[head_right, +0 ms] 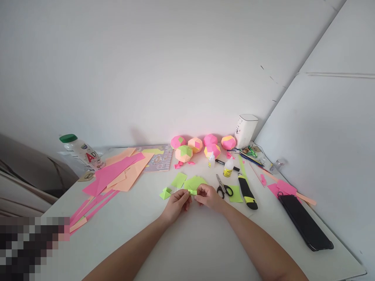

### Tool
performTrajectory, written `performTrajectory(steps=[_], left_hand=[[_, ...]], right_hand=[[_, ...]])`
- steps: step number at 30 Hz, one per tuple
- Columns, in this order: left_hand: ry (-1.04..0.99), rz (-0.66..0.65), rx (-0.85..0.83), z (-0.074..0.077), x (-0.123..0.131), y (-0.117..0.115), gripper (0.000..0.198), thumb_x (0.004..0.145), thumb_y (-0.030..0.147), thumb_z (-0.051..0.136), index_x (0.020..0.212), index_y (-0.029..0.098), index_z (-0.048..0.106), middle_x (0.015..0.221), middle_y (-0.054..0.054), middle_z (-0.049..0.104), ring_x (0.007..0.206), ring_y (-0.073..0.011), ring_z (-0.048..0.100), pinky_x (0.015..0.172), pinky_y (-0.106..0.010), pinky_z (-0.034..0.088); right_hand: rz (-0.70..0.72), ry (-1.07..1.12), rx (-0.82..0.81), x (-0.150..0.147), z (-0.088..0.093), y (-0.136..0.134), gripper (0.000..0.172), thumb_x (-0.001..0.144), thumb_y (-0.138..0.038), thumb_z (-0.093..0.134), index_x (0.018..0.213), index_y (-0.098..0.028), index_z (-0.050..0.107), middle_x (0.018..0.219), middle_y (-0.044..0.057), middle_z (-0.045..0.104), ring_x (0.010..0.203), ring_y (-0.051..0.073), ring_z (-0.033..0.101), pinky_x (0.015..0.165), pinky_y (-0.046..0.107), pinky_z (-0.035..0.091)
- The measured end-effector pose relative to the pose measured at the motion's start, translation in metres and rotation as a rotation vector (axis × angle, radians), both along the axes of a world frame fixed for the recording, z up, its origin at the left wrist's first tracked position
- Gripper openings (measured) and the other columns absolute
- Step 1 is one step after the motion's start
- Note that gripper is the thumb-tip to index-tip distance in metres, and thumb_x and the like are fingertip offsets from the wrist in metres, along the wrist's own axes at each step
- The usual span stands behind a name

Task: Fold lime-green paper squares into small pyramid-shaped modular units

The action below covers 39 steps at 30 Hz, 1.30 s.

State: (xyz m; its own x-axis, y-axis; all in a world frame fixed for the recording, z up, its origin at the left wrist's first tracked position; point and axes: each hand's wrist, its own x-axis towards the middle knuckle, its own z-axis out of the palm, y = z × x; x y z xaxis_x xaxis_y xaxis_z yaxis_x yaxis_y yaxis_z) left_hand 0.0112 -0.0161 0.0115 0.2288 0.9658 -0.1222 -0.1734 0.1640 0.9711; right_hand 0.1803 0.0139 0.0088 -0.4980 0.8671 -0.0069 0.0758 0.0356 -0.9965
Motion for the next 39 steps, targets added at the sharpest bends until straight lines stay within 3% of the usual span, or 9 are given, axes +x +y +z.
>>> performTrajectory(steps=[30, 39], left_hand=[[0.001, 0.004, -0.01, 0.0009, 0.0003, 0.0001, 0.035, 0.072, 0.05, 0.056, 0.065, 0.017, 0.049, 0.057, 0.002, 0.053, 0.041, -0.0072, 0.042, 0.042, -0.022, 0.034], [-0.005, 0.006, -0.011, 0.0004, 0.0001, -0.0007, 0.035, 0.074, 0.05, 0.056, 0.067, 0.017, 0.046, 0.057, 0.003, 0.052, 0.041, -0.0068, 0.041, 0.042, -0.021, 0.034]], right_hand=[[-0.005, -0.006, -0.006, 0.0, -0.0019, 0.0005, 0.024, 0.072, -0.036, 0.066, 0.074, -0.018, 0.05, 0.057, -0.005, 0.053, 0.051, 0.011, 0.052, 0.051, 0.024, 0.043], [0.017, 0.066, -0.072, 0.0005, -0.0029, 0.0003, 0.024, 0.072, -0.034, 0.066, 0.073, -0.018, 0.049, 0.059, -0.003, 0.057, 0.051, 0.011, 0.052, 0.052, 0.024, 0.044]])
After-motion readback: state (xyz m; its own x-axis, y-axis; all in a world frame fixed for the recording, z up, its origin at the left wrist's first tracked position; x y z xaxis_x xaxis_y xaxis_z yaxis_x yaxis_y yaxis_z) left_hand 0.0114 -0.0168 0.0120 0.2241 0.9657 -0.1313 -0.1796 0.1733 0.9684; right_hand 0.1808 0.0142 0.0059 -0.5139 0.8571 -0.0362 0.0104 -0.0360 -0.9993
